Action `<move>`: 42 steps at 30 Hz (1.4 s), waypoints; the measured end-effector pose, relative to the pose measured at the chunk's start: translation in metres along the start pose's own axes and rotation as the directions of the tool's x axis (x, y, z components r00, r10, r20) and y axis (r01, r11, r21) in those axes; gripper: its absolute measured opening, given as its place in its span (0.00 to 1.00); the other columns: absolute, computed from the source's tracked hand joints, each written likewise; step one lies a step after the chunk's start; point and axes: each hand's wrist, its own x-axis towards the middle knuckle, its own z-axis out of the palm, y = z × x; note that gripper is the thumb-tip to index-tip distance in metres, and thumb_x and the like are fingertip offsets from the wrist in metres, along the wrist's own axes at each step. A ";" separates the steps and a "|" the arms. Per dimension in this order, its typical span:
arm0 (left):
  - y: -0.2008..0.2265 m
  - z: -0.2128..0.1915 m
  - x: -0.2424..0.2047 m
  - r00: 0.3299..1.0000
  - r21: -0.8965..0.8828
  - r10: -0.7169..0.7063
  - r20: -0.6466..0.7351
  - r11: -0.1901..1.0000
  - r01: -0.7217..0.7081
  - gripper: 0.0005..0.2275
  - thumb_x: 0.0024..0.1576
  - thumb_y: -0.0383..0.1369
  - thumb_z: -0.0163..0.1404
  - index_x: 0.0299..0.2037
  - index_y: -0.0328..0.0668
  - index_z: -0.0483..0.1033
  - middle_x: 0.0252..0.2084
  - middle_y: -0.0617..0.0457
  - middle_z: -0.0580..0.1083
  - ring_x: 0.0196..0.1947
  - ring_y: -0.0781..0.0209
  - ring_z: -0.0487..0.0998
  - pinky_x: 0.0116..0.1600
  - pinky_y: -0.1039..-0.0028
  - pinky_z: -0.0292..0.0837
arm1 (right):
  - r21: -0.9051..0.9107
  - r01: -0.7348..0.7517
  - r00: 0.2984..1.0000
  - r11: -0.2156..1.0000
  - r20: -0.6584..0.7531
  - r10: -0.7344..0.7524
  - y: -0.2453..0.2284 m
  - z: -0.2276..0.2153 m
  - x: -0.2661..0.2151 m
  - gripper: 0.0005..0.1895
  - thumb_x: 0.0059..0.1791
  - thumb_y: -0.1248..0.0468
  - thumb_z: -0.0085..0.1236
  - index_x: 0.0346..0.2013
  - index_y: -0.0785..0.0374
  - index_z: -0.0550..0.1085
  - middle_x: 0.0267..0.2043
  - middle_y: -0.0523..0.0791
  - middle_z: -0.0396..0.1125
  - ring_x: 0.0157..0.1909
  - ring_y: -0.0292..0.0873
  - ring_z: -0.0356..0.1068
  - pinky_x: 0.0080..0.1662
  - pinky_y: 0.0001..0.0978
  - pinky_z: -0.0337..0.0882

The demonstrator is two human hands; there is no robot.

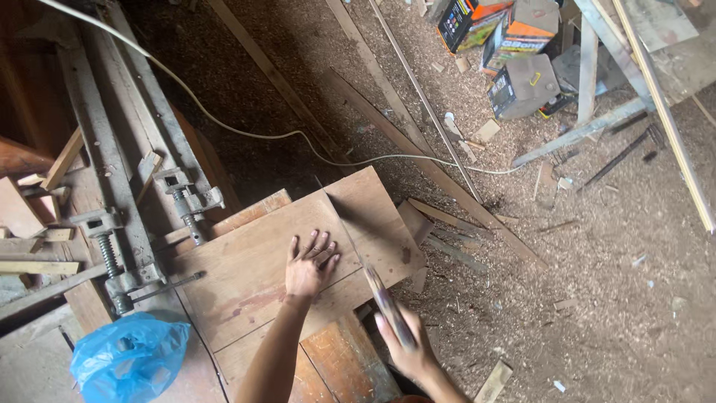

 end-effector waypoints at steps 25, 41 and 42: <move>0.001 -0.015 -0.017 0.997 -0.123 0.022 -0.072 0.992 -0.031 0.20 0.58 0.41 0.53 0.58 0.42 0.76 0.67 0.45 0.68 0.70 0.52 0.64 0.74 0.56 0.51 | 0.031 -0.012 1.000 0.999 0.029 0.011 0.022 0.018 0.055 0.11 0.52 0.63 0.54 0.25 0.59 0.67 0.18 0.37 0.58 0.18 0.32 0.54 0.21 0.30 0.57; 0.022 -0.025 -0.171 0.989 -0.066 -0.103 -0.109 0.993 0.096 0.21 0.58 0.40 0.51 0.61 0.44 0.73 0.69 0.46 0.66 0.72 0.49 0.61 0.74 0.56 0.51 | 0.058 0.029 0.999 0.998 0.030 -0.030 0.048 -0.007 -0.056 0.11 0.51 0.64 0.54 0.24 0.59 0.68 0.18 0.38 0.60 0.19 0.33 0.58 0.23 0.29 0.60; 0.023 -0.025 -0.179 0.986 -0.049 -0.114 -0.120 0.993 0.109 0.21 0.58 0.40 0.51 0.61 0.44 0.73 0.69 0.47 0.66 0.72 0.50 0.61 0.74 0.55 0.52 | 0.055 0.048 0.998 0.997 0.025 -0.050 0.048 -0.008 -0.060 0.11 0.51 0.65 0.54 0.24 0.59 0.68 0.18 0.39 0.61 0.19 0.33 0.59 0.23 0.29 0.60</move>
